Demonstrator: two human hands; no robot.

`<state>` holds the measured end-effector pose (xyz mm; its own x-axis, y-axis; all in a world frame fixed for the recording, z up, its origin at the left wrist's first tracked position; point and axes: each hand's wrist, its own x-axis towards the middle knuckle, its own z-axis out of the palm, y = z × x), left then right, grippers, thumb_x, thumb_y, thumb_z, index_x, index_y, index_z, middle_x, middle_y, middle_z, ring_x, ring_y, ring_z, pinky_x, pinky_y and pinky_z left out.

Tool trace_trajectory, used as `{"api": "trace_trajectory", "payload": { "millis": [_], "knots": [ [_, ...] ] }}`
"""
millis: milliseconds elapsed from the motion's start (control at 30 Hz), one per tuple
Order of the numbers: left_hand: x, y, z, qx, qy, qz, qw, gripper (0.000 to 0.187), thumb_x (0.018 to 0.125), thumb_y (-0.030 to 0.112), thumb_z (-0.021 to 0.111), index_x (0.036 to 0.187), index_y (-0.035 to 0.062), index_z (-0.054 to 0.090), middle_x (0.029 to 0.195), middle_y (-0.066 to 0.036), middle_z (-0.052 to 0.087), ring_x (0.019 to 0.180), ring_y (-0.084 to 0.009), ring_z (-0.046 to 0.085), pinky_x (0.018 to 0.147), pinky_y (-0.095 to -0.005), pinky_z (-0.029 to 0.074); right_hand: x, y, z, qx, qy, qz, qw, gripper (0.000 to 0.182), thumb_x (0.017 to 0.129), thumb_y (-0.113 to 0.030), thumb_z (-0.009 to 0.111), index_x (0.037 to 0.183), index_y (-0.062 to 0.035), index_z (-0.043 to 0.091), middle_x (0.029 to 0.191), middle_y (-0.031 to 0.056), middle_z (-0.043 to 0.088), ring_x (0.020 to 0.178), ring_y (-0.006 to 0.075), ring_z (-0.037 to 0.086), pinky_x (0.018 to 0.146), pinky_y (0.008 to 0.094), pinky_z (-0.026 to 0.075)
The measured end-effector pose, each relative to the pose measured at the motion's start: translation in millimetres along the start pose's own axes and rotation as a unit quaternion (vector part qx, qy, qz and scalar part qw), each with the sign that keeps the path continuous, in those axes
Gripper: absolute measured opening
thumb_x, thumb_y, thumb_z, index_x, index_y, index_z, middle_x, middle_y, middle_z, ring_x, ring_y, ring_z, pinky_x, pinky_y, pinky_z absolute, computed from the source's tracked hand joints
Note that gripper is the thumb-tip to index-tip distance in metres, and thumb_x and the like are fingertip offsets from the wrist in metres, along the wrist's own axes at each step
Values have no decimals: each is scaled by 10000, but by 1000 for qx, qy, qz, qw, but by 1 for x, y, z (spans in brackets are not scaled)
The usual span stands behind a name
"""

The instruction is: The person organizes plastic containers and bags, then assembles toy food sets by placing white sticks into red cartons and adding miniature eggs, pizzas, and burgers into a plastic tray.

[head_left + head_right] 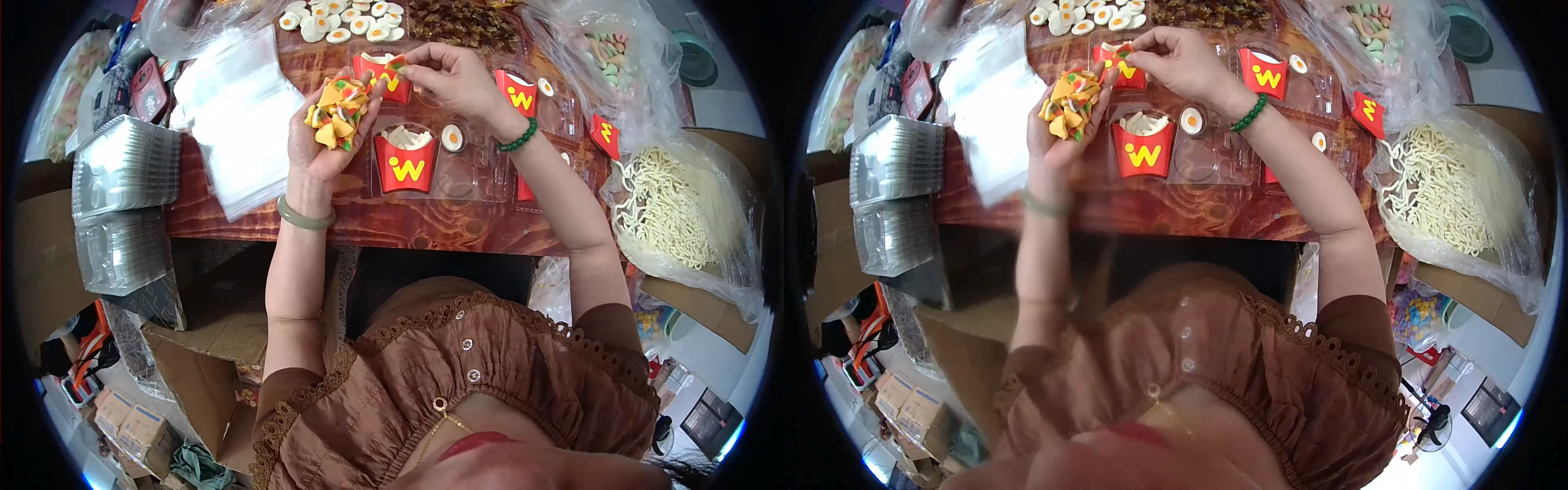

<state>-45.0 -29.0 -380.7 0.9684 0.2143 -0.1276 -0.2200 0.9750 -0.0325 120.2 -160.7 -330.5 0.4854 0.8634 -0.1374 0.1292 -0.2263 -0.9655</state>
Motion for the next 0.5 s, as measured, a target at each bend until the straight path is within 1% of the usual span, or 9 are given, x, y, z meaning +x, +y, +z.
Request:
{"api": "trace_trajectory", "payload": {
  "millis": [33,100,133,167,233,367,433,467,500],
  "knots": [
    [1,2,-2,6,19,8,1000,389,965,234,301,1261,5,407,1302,-221,434,1227,-406,415,970,-475,442,-2,4,-10,-2,4,3,1000,159,882,-109,579,991,-5,630,843,-12,610,766,44,548,680,199,460],
    [1,6,-5,18,47,17,999,393,964,234,296,1268,5,395,1304,-225,431,1225,-411,414,967,-470,447,-2,17,-29,-115,-37,-17,993,164,886,-98,564,1003,-3,627,830,-4,627,761,55,564,665,209,464],
    [2,7,-7,15,45,14,999,402,963,232,294,1279,-2,380,1304,-228,429,1224,-412,416,967,-467,447,-2,23,-36,-150,-66,-64,984,175,872,-104,568,1002,-3,627,816,21,646,748,75,584,659,236,474],
    [2,6,-8,13,46,11,999,402,963,232,294,1279,-2,380,1304,-228,429,1224,-412,416,967,-467,447,-3,30,-39,-150,-64,-61,985,175,872,-104,568,1002,-3,627,816,21,646,748,75,584,659,236,474],
    [3,6,-8,35,39,19,998,413,962,231,297,1290,-10,364,1298,-230,434,1219,-415,420,969,-465,445,-5,25,-35,-300,-66,-61,950,185,845,-111,574,986,-2,626,821,70,657,757,119,611,675,268,485],
    [4,6,-10,51,50,25,997,420,962,231,302,1297,-17,354,1295,-230,439,1213,-417,425,970,-467,442,-5,23,-22,-343,-36,-61,937,186,816,-114,581,956,0,622,808,99,654,752,154,624,676,281,491],
    [3,6,-9,52,74,21,996,423,962,231,308,1302,-17,348,1299,-230,437,1211,-417,428,975,-466,438,-2,32,-21,-328,-10,-128,936,170,805,-116,590,939,-16,624,823,106,636,754,197,622,679,300,489],
    [2,6,-8,51,75,23,996,423,962,231,308,1302,-17,348,1299,-230,437,1211,-417,428,975,-466,438,-2,35,-22,-327,-12,-129,936,170,805,-116,590,939,-16,624,823,106,636,754,197,622,679,300,489],
    [2,6,-8,57,78,25,995,425,962,232,308,1305,-17,344,1301,-231,435,1211,-419,427,976,-465,437,-5,34,-21,-353,1,-185,917,167,802,-119,596,938,-25,624,836,104,624,753,211,615,681,311,486]
  ]
}}
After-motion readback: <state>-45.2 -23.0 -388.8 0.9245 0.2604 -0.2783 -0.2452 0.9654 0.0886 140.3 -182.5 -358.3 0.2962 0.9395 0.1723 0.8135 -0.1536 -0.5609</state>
